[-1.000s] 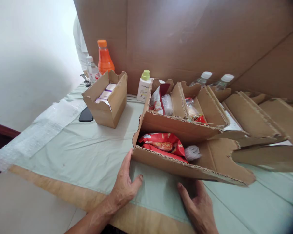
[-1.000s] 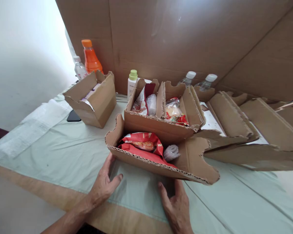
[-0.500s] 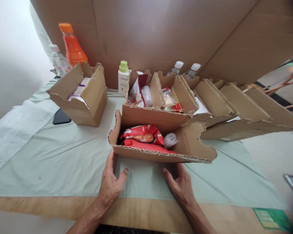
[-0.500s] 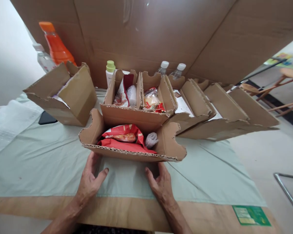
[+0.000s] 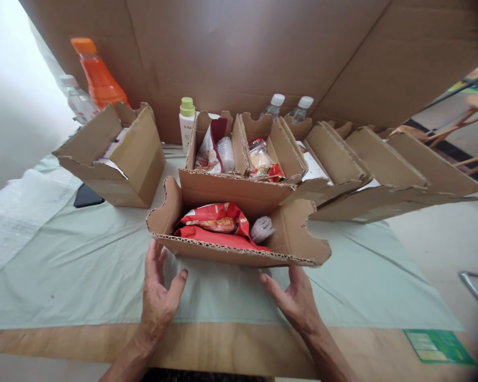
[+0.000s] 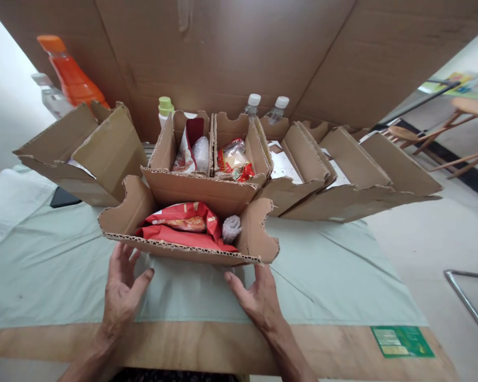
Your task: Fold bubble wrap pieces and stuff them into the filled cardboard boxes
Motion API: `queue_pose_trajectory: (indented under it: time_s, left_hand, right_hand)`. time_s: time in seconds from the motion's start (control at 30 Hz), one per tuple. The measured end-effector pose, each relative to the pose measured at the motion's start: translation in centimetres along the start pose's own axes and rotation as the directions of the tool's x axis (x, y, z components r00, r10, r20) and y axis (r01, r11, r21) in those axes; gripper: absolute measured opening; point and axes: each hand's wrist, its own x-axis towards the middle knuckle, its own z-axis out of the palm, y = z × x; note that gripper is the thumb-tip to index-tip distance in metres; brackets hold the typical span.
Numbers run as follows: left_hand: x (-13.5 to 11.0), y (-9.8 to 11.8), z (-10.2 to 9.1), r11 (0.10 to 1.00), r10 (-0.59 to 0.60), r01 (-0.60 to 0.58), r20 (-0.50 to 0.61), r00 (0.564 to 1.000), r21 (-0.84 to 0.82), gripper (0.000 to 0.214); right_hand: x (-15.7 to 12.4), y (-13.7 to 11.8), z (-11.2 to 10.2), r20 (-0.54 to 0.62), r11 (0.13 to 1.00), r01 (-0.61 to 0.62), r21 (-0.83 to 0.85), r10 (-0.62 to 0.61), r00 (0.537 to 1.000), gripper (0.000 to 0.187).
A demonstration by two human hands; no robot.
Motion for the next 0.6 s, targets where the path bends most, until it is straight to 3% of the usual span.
queue_pose_trajectory:
  time_s: [0.1,0.27,0.5,0.6]
  left_hand:
    - [0.2,0.2,0.1,0.999,-0.035,0.034,0.043,0.998,0.013,0.074]
    - [-0.1,-0.5,0.7,0.999,-0.033,0.032,0.027,0.999,0.023,0.073]
    - [0.5,0.0,1.0,0.999,-0.05,0.05,0.025,0.998,0.004,0.071]
    - [-0.4,0.9,1.3,0.998,-0.059,0.06,0.055,0.997,-0.022,0.073]
  right_hand:
    - [-0.2,-0.1,0.1,0.066,1.0,-0.004,0.003,0.003,0.998,0.056]
    - [-1.3,0.3,0.5,0.078,0.999,-0.039,0.0,0.039,0.996,0.05]
    - [0.4,-0.6,0.9,0.054,0.999,0.023,0.044,-0.026,0.998,0.059]
    - [-0.3,-0.6,0.1,0.007,0.998,0.035,0.047,-0.036,0.999,0.064]
